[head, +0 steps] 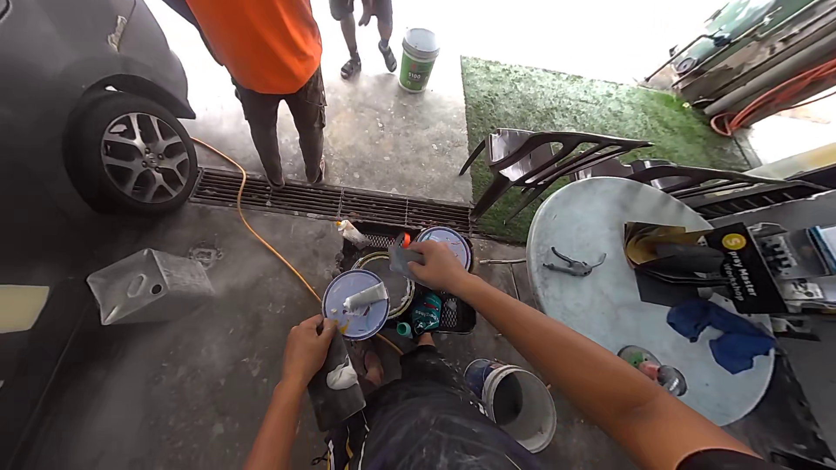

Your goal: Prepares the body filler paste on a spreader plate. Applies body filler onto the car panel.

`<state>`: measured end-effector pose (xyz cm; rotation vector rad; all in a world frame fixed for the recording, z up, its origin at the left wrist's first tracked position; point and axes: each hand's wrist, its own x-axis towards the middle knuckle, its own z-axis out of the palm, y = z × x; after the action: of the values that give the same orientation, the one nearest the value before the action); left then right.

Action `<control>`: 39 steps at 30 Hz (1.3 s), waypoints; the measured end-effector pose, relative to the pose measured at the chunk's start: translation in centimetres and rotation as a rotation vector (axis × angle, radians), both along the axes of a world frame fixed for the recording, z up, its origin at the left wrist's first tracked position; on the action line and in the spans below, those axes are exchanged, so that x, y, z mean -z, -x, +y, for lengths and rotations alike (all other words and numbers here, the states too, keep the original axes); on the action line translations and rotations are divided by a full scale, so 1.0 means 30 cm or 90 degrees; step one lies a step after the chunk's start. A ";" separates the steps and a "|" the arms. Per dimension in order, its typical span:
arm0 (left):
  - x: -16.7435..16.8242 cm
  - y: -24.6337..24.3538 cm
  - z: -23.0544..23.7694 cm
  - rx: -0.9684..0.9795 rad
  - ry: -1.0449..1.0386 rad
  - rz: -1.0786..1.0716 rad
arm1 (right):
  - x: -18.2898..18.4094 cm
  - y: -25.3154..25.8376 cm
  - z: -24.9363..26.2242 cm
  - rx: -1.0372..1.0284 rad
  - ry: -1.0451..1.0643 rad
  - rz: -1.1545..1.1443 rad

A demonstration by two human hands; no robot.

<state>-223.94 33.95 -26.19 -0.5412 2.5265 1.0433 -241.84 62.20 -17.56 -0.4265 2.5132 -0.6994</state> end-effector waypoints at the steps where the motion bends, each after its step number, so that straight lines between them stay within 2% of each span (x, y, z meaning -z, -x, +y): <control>1: 0.002 -0.023 -0.026 -0.005 0.003 0.003 | 0.000 0.005 -0.029 -0.038 -0.040 -0.024; 4: 0.004 -0.088 -0.091 -0.015 0.011 0.010 | 0.023 0.005 -0.140 -0.146 -0.158 -0.085; 9: -0.002 -0.141 -0.131 -0.026 -0.002 0.006 | 0.137 -0.023 -0.311 -0.273 -0.277 -0.136; 12: -0.003 -0.148 -0.131 -0.027 -0.001 -0.007 | 0.216 -0.020 -0.352 -0.312 -0.269 -0.213; 15: -0.001 -0.150 -0.126 -0.031 -0.009 -0.011 | 0.243 0.030 -0.331 -0.328 -0.191 -0.242; 19: -0.004 -0.137 -0.110 -0.022 -0.019 -0.008 | 0.064 0.054 -0.234 -0.279 -0.132 -0.161; 22: -0.002 -0.119 -0.106 -0.014 -0.021 -0.010 | -0.067 -0.010 -0.112 -0.251 -0.099 -0.017; 24: 0.002 -0.101 -0.103 -0.004 -0.020 -0.004 | -0.079 -0.080 -0.011 -0.243 -0.039 0.137; 27: 0.011 -0.068 -0.093 0.005 -0.025 0.008 | -0.008 -0.182 0.121 -0.160 0.074 0.339; 29: 0.012 -0.045 -0.087 0.011 -0.033 0.010 | 0.062 -0.248 0.174 -0.053 0.177 0.395; 31: 0.011 -0.016 -0.080 0.020 -0.039 0.010 | 0.133 -0.304 0.196 0.084 0.307 0.336; 34: 0.015 0.023 -0.069 0.035 -0.039 0.014 | 0.202 -0.354 0.187 0.301 0.502 0.131; 36: 0.013 0.050 -0.059 0.046 -0.036 0.011 | 0.223 -0.356 0.186 0.387 0.501 0.026; 37: 0.009 0.066 -0.052 0.054 -0.030 0.006 | 0.219 -0.352 0.191 0.396 0.450 0.005; 39: 0.006 0.104 -0.031 0.069 -0.018 0.001 | 0.183 -0.342 0.213 0.346 0.270 0.053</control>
<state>-227.07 33.02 -26.36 -0.3911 2.5074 1.0391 -231.57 68.60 -23.06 0.1080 2.5660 -1.4598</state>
